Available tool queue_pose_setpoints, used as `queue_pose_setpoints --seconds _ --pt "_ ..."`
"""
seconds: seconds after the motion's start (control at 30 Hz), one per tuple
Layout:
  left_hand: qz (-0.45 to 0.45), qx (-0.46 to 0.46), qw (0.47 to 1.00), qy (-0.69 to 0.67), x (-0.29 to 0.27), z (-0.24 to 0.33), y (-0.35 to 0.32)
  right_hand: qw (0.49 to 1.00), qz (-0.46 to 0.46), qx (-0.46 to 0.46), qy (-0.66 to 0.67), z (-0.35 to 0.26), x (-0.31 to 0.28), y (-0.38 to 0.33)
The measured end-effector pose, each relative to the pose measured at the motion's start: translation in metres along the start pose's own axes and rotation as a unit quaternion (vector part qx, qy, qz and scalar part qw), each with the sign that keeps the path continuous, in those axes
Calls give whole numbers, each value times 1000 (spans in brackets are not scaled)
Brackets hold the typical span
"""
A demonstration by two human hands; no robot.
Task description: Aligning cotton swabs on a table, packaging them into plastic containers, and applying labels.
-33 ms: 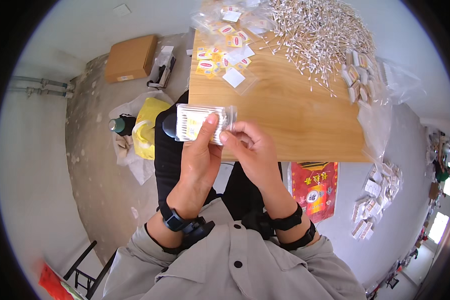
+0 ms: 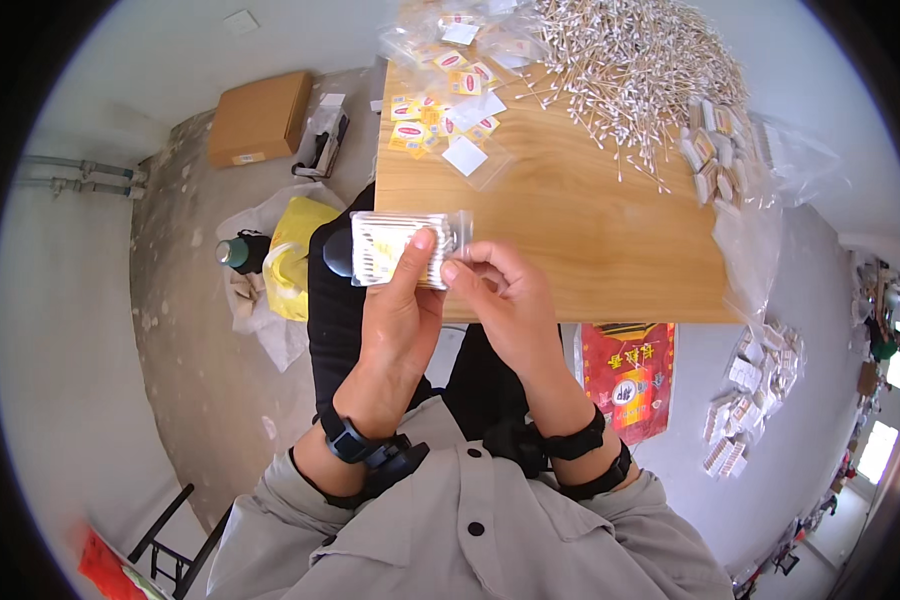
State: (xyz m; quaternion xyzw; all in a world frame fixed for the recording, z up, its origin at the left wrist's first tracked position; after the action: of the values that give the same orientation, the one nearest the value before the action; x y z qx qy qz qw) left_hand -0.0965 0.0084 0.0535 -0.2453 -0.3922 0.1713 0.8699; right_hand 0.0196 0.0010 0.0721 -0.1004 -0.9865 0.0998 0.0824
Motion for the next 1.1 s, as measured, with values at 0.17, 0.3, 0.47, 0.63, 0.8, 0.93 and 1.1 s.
queue_pose_setpoints --seconds 0.17,0.3,0.47,0.63,0.8,0.93,1.1 --pt "-49 -38 997 36 -9 -1 6 966 24 -156 -204 -37 -31 14" --pt "-83 15 938 335 -21 3 15 915 -17 -254 -312 -49 -46 19" --pt "-170 297 799 496 23 14 -1 806 -88 -393 -433 -58 -48 18" --pt "-208 271 800 493 21 -2 7 774 -127 -400 -475 -46 -47 13" --pt "-210 281 815 461 11 -8 12 897 -22 -281 -341 -19 -67 15" --pt "-211 266 828 446 5 -6 14 924 -18 -257 -281 -9 -72 15" --pt "-208 309 794 480 11 2 9 946 -25 -218 -238 -11 -71 18"
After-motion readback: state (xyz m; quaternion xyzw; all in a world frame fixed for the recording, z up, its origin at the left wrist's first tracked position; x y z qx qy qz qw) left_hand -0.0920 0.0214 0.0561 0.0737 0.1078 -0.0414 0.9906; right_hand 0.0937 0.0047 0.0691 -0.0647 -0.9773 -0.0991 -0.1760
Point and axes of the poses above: each hand's wrist, its own y-axis towards the middle knuckle, its own x-axis out of the palm, z = x × y, the point moved 5 cm from there along y, towards the middle knuckle, and after that the axes turned 11 degrees about z, right-handed, at the moved point
